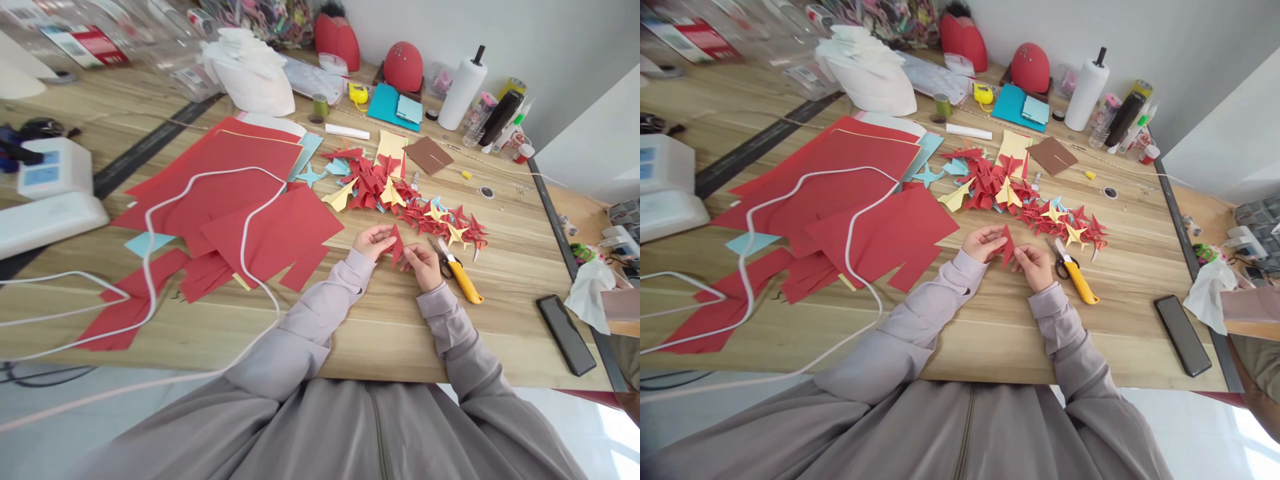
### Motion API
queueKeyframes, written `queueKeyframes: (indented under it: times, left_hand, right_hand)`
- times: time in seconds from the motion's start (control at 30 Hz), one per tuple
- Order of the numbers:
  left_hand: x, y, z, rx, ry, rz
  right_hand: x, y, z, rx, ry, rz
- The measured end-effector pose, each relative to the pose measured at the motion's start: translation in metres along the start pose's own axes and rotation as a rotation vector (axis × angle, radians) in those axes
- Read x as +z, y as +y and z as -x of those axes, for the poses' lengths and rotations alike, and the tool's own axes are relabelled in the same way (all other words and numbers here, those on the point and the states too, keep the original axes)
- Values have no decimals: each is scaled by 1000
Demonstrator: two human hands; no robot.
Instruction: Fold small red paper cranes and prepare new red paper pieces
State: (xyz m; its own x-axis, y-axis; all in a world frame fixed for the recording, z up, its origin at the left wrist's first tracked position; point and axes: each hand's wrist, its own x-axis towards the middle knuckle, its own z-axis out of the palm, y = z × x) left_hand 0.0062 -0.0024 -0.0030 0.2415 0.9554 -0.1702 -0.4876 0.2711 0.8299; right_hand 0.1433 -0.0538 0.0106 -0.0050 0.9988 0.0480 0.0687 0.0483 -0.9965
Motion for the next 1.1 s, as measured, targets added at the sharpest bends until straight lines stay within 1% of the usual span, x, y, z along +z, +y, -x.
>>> queueKeyframes:
  times: [0.27,0.37,0.5,0.6,0.7,0.8,0.9,1.0,1.1]
  left_hand:
    - [2,3,2,2,0,9]
    - [2,3,2,16,0,-41]
    - [1,2,2,79,31,-146]
    - [2,1,4,128,50,-218]
    - [3,1,7,166,56,-272]
    - [3,0,7,189,56,-311]
    - [2,-2,6,195,49,-338]
    - [2,-3,6,185,45,-336]
    - [3,0,7,148,31,-279]
  right_hand:
    - [0,0,0,18,-6,-14]
    - [1,0,0,31,7,-24]
    - [3,3,-1,41,30,-62]
    - [4,6,-1,20,34,-72]
    - [5,8,0,-34,39,-71]
    - [5,10,1,-85,-1,11]
    - [4,11,2,-75,-26,81]
    - [4,11,2,-53,-4,43]
    - [4,10,1,-34,18,-5]
